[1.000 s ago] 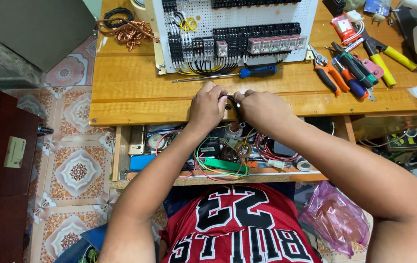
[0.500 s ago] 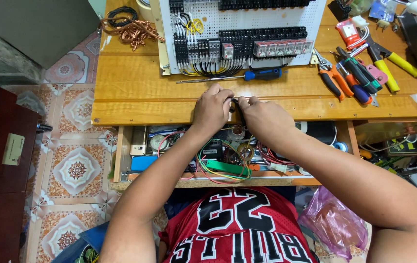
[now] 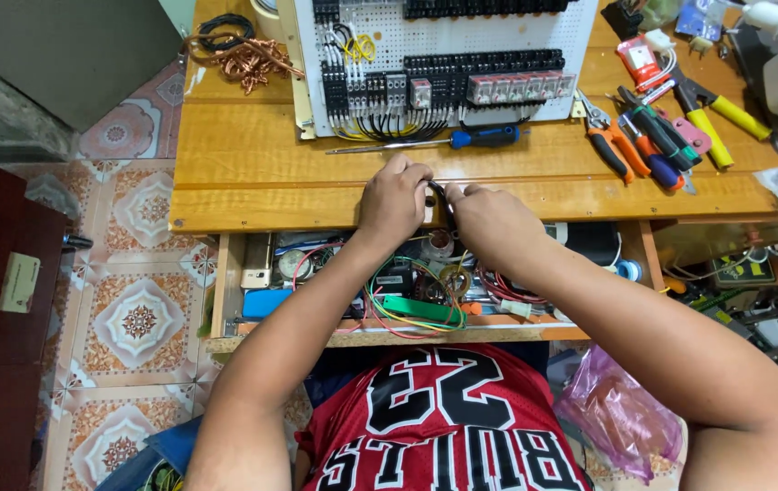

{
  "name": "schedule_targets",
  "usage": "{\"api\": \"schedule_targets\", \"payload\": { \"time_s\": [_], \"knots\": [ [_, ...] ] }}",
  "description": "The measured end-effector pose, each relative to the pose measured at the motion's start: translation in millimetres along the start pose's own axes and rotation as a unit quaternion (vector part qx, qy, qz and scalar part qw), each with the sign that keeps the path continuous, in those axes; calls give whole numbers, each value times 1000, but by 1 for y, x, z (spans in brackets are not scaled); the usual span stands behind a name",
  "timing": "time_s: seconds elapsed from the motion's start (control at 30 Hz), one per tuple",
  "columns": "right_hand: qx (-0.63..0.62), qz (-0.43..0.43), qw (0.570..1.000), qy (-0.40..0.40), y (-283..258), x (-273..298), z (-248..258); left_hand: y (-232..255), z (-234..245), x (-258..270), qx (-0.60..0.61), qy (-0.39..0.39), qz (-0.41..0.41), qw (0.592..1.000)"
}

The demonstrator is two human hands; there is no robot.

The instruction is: Stripping insulation from wires and connecting them to an electrical control panel

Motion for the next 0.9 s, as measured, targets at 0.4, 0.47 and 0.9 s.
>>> {"api": "schedule_targets", "payload": {
  "time_s": [0.4, 0.47, 0.9],
  "knots": [
    [49, 48, 997, 25, 0, -7, 26, 10, 13, -8, -2, -40, 13, 999],
    [54, 78, 995, 40, 3, -17, 30, 4, 7, -6, -31, -77, 75, 994],
    [18, 111, 993, 31, 14, -39, 10, -10, 9, -11, 9, -87, 83, 993]
  ]
}}
Point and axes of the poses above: each hand's wrist, its own x-axis away from the middle knuckle, its own z-axis out of the back of the hand, y = z × x, the point moved 1 cm from there along -x, towards the middle knuckle, and after that the axes turned 12 degrees about -z, right-handed, at the moved point
